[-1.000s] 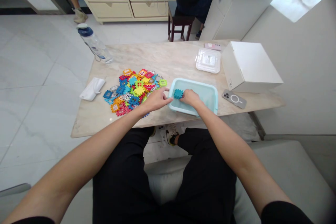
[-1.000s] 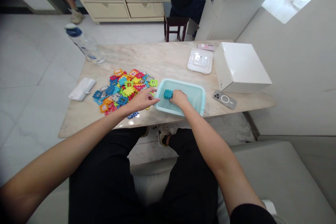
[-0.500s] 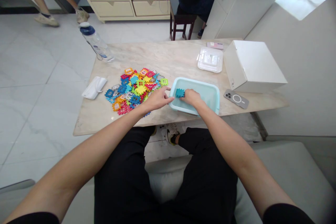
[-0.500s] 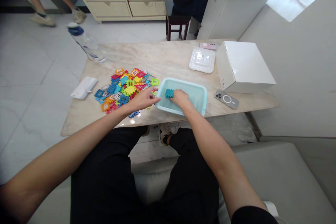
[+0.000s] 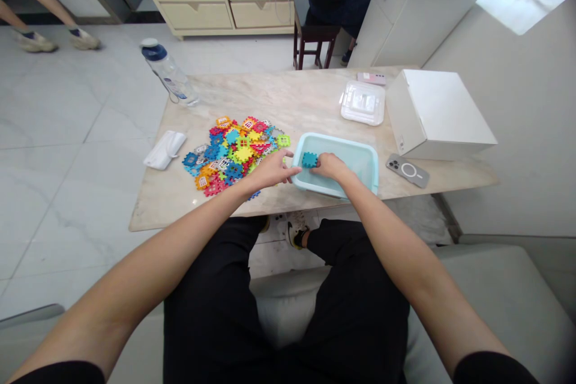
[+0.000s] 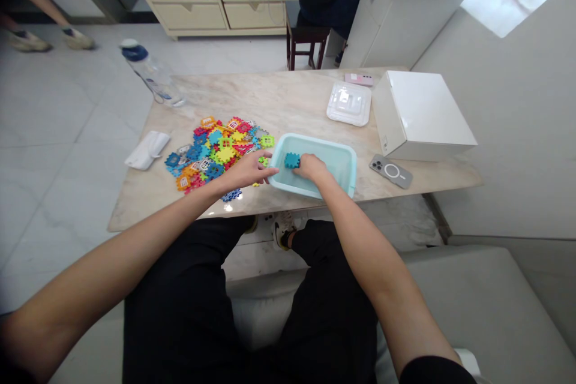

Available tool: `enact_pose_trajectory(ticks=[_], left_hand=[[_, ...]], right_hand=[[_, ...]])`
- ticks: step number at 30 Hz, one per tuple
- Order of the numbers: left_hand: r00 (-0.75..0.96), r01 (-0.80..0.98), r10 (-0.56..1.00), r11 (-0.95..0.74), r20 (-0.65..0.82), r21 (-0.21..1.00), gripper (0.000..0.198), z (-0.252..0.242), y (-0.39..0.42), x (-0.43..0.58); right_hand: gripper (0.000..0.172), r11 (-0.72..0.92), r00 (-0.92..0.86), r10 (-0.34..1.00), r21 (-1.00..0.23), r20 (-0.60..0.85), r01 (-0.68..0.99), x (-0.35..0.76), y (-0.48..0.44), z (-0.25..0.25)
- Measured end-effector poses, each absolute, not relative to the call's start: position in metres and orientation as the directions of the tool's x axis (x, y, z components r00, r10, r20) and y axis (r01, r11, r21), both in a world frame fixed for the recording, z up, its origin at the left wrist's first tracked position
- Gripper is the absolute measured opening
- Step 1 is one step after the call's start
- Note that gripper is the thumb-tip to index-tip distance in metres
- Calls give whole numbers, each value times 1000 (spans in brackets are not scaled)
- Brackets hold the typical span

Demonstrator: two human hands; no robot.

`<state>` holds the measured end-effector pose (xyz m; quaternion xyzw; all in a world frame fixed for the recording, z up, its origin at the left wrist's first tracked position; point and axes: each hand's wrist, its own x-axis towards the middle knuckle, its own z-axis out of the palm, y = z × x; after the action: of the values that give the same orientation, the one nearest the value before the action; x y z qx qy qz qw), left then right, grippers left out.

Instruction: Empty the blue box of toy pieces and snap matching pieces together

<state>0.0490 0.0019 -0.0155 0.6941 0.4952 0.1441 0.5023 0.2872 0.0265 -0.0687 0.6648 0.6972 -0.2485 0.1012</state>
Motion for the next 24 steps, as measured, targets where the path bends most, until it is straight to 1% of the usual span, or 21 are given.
enact_pose_trajectory(ticks=[3,6,8,10,13,15,16,17,18,20,21,22,24], left_hand=[[454,541,831,29,-321,840,63,-16,3,49],[441,539,821,81,-363,838,64,-18,5,48],[426,536,808,136,-407,833,62,-18,3,50],[399,531,795,206,-457,822,61,-16,-2,55],[375,536,776,265,-507,802,60,-6,-18,67],[387,594,753,237,-532,768,56,6,-28,75],[384,663,751,181,-537,727,52,13,-33,77],[364,750,775,85,-517,656,54,21,-38,77],[318,834,824,-6,-470,552,58,29,-44,75],[269,922,902,-139,-338,362,63,44,-60,65],[257,938,926,-169,-275,303,62,50,-72,57],[247,943,942,-180,-227,279,60,55,-87,47],[182,949,972,-134,-148,284,51,61,-123,28]], right_hand=[[37,3,-112,872,-224,-477,975,288,27,-68],[25,10,-128,865,-237,-485,971,292,26,-63],[21,11,-130,866,-242,-482,970,296,23,-57],[26,17,-132,877,-243,-463,970,302,17,-48],[40,15,-113,913,-245,-392,970,308,2,-29],[42,-58,-26,957,-279,-289,959,310,-11,-16],[40,-98,25,971,-301,-238,949,311,-18,-9],[38,-132,76,982,-337,-172,932,311,-25,-2],[36,-161,147,987,-386,-64,908,310,-33,5],[37,-223,349,918,-480,190,848,307,-54,16],[38,-199,389,874,-516,292,833,305,-66,19],[39,-148,391,841,-538,373,830,303,-81,22],[39,-42,344,816,-544,465,838,298,-114,21]])
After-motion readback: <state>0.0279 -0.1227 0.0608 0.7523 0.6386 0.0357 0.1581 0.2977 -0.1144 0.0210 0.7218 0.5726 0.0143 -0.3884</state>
